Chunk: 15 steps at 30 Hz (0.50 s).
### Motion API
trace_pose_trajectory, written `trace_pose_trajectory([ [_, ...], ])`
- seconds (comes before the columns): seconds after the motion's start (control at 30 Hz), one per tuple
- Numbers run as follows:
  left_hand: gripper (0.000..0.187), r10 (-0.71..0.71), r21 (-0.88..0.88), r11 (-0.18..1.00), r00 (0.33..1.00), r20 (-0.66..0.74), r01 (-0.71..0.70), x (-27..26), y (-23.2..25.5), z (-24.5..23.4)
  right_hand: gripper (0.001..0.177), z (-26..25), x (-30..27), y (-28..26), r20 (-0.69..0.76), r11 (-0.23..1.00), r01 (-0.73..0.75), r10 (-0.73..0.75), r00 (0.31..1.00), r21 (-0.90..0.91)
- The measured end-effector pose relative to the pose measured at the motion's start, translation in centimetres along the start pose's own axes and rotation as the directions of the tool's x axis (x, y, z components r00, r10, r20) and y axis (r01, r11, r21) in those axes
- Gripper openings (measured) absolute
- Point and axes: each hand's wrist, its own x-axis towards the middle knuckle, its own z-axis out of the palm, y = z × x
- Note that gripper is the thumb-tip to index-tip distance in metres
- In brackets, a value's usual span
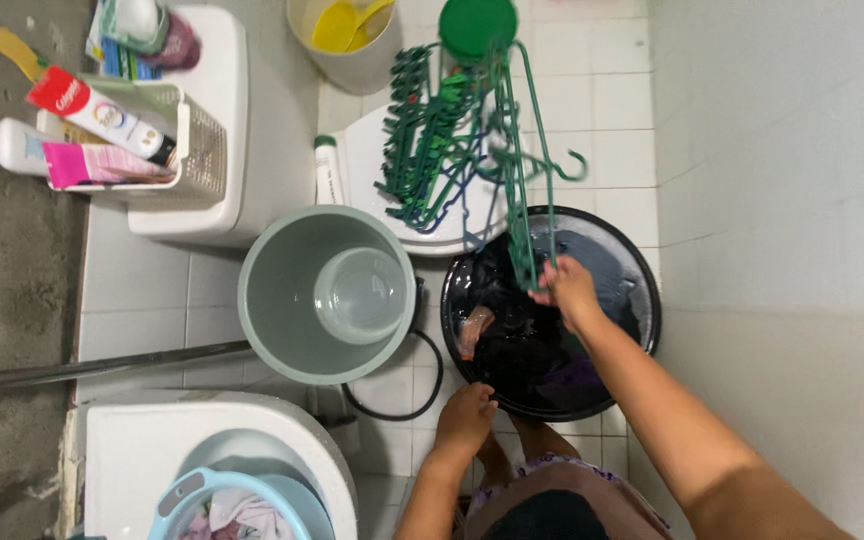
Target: The person washes clothes by hand using soapy water in buckets and a sink basin, rinses the items, and hangs some of them on a drying rack attached to the door.
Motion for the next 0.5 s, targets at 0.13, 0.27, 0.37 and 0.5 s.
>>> trace_pose_trajectory([
  [0.13,0.024,0.269,0.058,0.963,0.958,-0.1,-0.264,0.0,0.6,0.6,0.014,-5.9,-9.9,-1.3,-0.081,0.996,0.043,-0.049,0.995,-0.077],
  [0.27,0.024,0.224,0.018,0.974,0.974,0.028,-0.225,-0.6,3.1,1.0,0.021,-12.9,-19.7,-3.0,-0.214,0.978,0.111,-0.149,0.965,-0.179],
  [0.37,0.024,0.285,0.048,0.956,0.954,0.097,-0.291,-0.6,5.0,2.2,0.023,-15.6,-28.2,-5.0,-0.345,0.946,0.149,-0.247,0.905,-0.287],
  [0.5,0.024,0.399,0.17,0.886,0.897,0.192,-0.431,-1.3,5.9,4.2,0.022,-16.9,-39.2,-8.4,-0.502,0.905,0.141,-0.347,0.792,-0.402],
])
